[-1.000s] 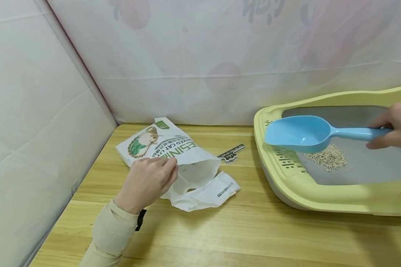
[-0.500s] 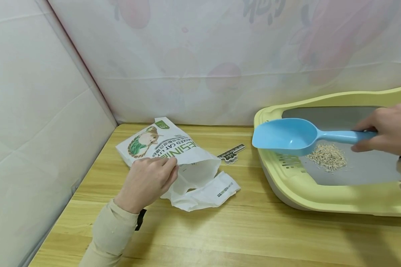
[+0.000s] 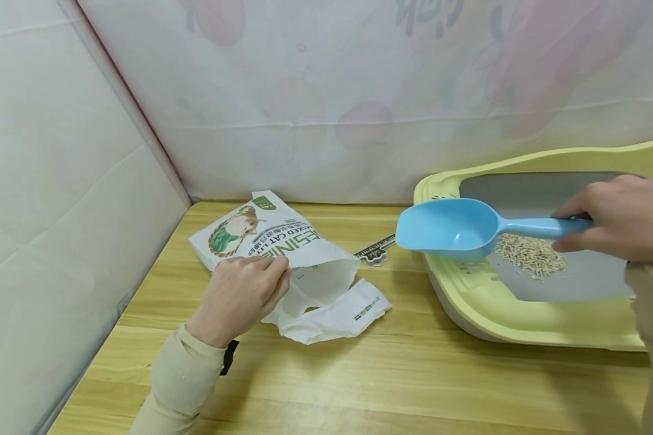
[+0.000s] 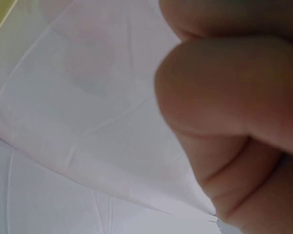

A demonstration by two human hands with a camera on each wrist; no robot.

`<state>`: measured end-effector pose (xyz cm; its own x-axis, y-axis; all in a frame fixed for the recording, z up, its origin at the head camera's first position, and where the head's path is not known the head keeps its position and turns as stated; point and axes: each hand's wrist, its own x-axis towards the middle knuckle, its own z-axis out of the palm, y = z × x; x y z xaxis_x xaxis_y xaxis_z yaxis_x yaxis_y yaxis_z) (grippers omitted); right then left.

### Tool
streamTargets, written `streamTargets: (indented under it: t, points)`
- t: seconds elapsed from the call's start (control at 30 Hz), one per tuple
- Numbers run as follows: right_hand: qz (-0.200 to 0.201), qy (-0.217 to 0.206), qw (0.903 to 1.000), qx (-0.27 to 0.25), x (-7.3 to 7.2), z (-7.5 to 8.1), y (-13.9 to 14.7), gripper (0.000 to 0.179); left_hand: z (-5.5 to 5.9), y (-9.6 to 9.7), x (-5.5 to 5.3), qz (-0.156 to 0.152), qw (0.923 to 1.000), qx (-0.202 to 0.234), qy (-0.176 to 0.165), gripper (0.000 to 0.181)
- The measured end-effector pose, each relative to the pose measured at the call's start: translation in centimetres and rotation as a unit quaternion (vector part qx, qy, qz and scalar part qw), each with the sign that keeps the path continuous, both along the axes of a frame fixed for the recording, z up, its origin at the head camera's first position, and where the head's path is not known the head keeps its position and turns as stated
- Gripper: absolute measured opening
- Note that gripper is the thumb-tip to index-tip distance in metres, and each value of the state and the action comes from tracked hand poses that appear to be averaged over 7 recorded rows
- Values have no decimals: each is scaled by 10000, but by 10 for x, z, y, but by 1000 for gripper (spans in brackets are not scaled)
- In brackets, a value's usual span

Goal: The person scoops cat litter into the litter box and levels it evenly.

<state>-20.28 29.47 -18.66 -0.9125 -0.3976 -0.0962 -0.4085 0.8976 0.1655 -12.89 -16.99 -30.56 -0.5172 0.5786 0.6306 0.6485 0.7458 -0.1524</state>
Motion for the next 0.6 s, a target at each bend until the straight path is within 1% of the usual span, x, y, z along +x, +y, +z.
streamTargets:
  t: [0.1,0.37,0.6]
  points:
    - [39,-16,10000,-30,1,-2,-3,22,0,0,0,-12,10000,11,19,27]
    - [30,-276,9995,-165,9,-2,-16,17,1,0,1,3,10000,20,10,24]
    - [111,-243,9993,-273,12,-6,-22,17,1,-1,2,52,10000,-32,-38,21]
